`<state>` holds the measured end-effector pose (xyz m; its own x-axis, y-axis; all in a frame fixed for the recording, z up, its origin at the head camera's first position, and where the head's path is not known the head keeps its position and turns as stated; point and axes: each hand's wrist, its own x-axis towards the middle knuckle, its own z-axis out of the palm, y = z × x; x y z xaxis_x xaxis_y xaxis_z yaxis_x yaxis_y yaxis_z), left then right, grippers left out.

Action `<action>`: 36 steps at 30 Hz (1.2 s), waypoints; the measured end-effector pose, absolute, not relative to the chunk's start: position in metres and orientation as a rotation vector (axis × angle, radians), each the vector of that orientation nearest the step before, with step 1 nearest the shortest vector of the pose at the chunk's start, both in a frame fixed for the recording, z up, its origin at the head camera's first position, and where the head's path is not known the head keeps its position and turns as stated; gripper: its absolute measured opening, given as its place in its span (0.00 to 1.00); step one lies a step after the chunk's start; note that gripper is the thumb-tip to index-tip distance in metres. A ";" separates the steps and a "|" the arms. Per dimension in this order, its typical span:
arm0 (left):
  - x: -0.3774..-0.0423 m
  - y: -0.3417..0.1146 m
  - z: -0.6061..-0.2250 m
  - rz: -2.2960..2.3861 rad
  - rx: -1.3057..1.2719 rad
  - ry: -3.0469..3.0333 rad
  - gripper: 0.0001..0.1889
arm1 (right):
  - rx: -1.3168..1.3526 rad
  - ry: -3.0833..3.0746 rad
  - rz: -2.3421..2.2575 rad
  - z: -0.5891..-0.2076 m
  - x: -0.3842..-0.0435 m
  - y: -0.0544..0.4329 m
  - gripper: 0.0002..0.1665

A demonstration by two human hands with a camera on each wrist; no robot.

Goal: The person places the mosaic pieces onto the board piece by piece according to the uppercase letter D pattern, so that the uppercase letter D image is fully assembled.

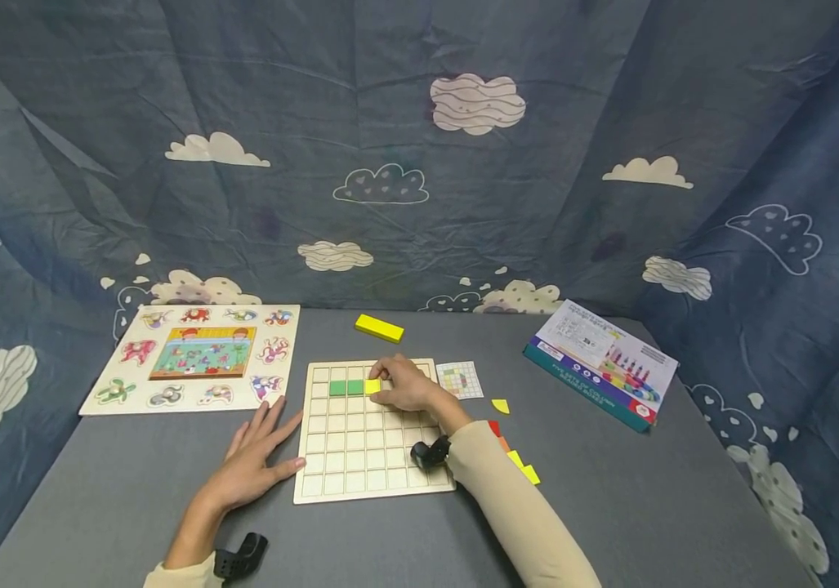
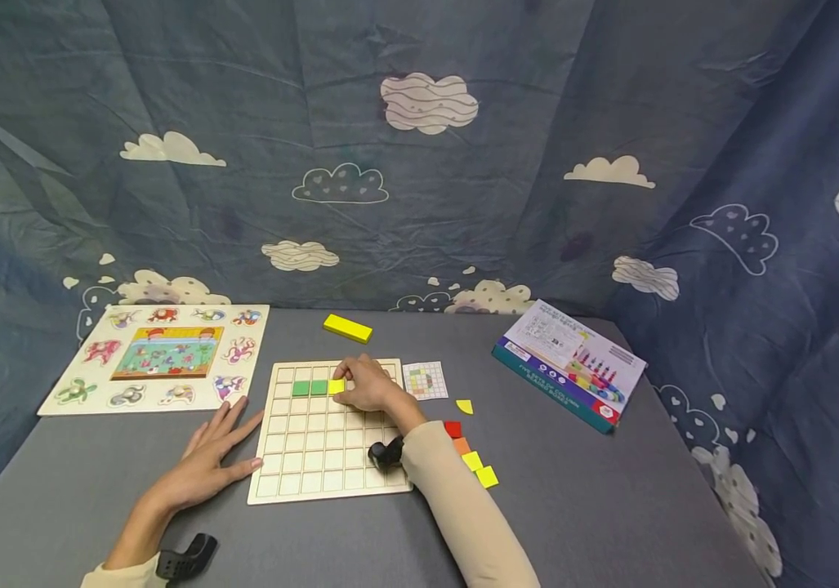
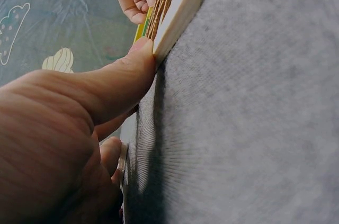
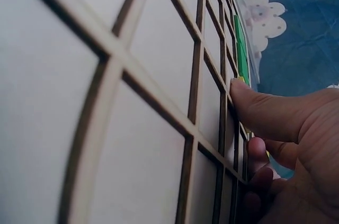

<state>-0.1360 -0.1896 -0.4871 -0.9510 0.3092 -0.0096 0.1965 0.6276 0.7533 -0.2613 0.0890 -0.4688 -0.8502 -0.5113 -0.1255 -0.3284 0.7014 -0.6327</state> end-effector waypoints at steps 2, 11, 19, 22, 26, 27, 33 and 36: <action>-0.136 -0.190 -0.487 1.227 0.423 2.707 0.40 | -0.668 2.617 -0.889 -0.468 -0.261 0.089 0.15; -0.137 -0.190 -0.488 1.208 0.431 2.719 0.40 | -0.737 2.606 -0.924 -0.458 -0.251 0.100 0.22; -0.137 -0.188 -0.488 1.201 0.412 2.718 0.40 | -0.936 2.576 -0.956 -0.439 -0.227 0.119 0.13; -0.137 -0.188 -0.488 1.203 0.409 2.722 0.40 | -1.033 2.561 -0.902 -0.432 -0.216 0.131 0.11; -0.137 -0.187 -0.489 1.204 0.406 2.723 0.40 | -1.117 2.570 -0.829 -0.425 -0.200 0.151 0.11; -0.137 -0.187 -0.489 1.204 0.406 2.722 0.40 | -1.123 2.572 -0.825 -0.425 -0.196 0.157 0.10; -0.137 -0.189 -0.487 1.204 0.412 2.729 0.40 | -1.093 2.546 -0.867 -0.425 -0.180 0.189 0.09; -0.137 -0.189 -0.485 1.201 0.411 2.731 0.40 | -1.065 2.527 -0.889 -0.427 -0.178 0.202 0.08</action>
